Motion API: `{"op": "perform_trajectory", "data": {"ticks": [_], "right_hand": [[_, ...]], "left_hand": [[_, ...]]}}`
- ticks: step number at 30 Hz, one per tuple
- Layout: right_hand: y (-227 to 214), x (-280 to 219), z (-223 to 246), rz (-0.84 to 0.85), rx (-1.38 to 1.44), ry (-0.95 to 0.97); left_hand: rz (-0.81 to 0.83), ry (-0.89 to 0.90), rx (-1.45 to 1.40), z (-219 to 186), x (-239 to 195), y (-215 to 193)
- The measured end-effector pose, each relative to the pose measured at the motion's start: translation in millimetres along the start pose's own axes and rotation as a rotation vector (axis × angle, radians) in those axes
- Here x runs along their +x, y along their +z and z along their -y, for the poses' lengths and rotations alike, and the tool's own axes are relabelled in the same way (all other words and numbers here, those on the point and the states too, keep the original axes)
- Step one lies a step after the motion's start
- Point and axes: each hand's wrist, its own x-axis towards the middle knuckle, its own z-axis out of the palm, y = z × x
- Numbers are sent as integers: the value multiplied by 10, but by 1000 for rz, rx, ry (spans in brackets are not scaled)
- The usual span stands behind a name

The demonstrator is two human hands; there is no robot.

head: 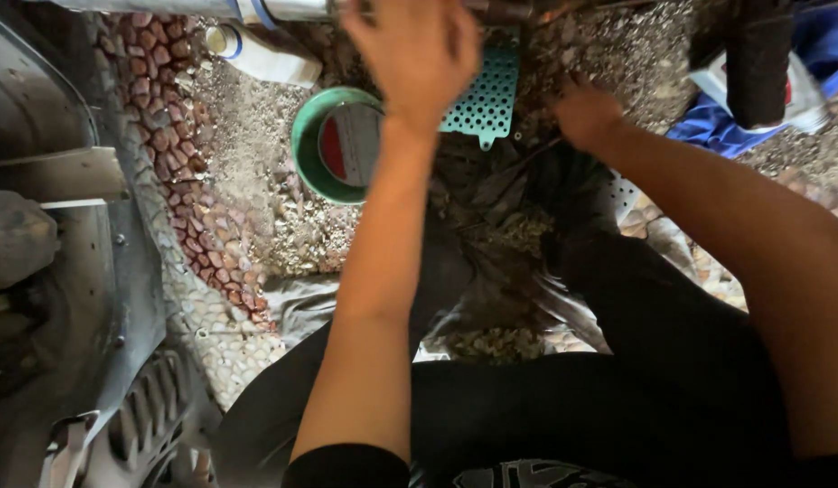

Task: The person uses a wrench to loosen a bolt on the motorcycle's rear engine area. They then remove a small cylindrical part and clean it with a cloth.

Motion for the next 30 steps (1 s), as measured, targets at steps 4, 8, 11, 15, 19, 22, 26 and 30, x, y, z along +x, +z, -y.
{"op": "perform_trajectory", "data": {"ticks": [4,8,11,15,19,22,26,30], "right_hand": [[-200,-120,54,138,-62,108],[312,-88,-223,37,54,147],[125,-164,-149,27,-46,76],[76,-184,-92,39,-194,44],[660,-45,-313,-43,-87,10],[503,-62,-290,15,11,118],[65,-206,-221,-61,420,125],[428,-128,-430,-416,672,61]], "left_hand": [[168,166,-188,-483,-428,345],[338,294,-235,-694,-1174,893],[534,204,-324,-825,-1559,1215],[860,-170,-317,-869,-1803,1552],[987,-235,-208,-866,-2070,1881],[1094,-223,-150,-912,-2213,2033],[1026,-310,-212,-1059,-2011,1803],[846,-691,-619,-1052,-2042,1679]]}}
